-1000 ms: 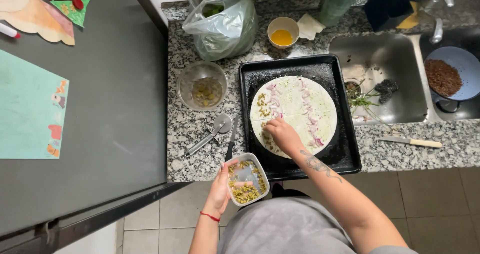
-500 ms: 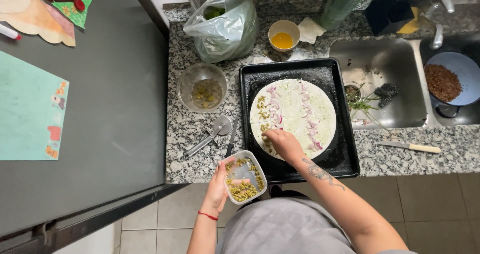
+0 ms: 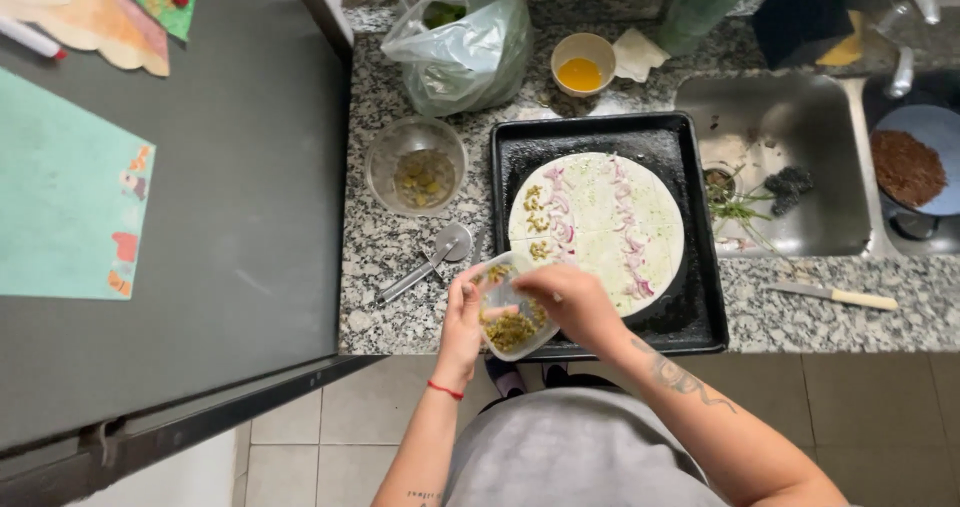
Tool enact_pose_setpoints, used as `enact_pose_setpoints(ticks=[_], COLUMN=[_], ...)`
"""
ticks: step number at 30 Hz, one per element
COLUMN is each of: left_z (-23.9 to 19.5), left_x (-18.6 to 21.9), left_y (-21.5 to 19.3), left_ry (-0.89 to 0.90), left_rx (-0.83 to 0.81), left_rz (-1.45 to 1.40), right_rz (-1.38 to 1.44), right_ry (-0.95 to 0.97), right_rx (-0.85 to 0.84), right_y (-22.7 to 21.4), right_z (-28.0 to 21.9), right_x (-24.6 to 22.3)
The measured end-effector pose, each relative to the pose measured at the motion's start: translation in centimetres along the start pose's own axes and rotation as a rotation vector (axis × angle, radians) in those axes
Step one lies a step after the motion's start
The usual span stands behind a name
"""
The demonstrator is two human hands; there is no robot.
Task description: The person prepares a pizza by spreading chopped red onions and a green mixture onto a pizza base placed on a baking tray. The person uses their hands to distribute the toppings evenly across the surface.
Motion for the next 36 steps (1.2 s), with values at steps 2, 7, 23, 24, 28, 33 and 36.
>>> enact_pose_setpoints(ticks=[2, 7, 23, 24, 28, 33, 36], left_z=[1.1, 1.7, 3.6, 3.3, 2.7, 0.6, -2.1], left_x=[-0.7, -0.7, -4.0, -3.8, -2.5, -2.5, -1.9], left_y=[0.1, 1.1, 9.7, 10.5, 12.7, 11.2, 9.5], left_ry=[0.032, 0.075, -0.045, -0.064, -0.050, -0.053, -0.092], left_rx=[0.017, 0.071, 0.021, 0.034, 0.110, 0.280, 0.372], left_rz=[0.037, 0.080, -0.046, -0.049, -0.075, -0.171, -0.105], right_rz=[-0.174, -0.480, -0.096, -0.007, 0.229, 0.452, 0.324], right_ry=[-0.038, 0.000, 0.305, 0.368, 0.537, 0.648, 0.691], right_rx=[-0.134, -0.340, -0.256, -0.214, -0.210, -0.066, -0.112], right_y=[1.2, 4.3, -4.4, -5.5, -8.3, -12.6, -10.6], right_z=[-0.4, -2.7, -3.7, -3.4, -1.4, 5.2, 9.3], right_x=[-1.8, 0.1, 6.4, 6.9, 10.0, 10.9, 16.1])
Point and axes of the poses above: each hand's wrist, its own z-axis towards the middle knuckle, its own y-axis out of the palm, x = y × z, the point moved 8 cm from there along z, towards the middle knuckle
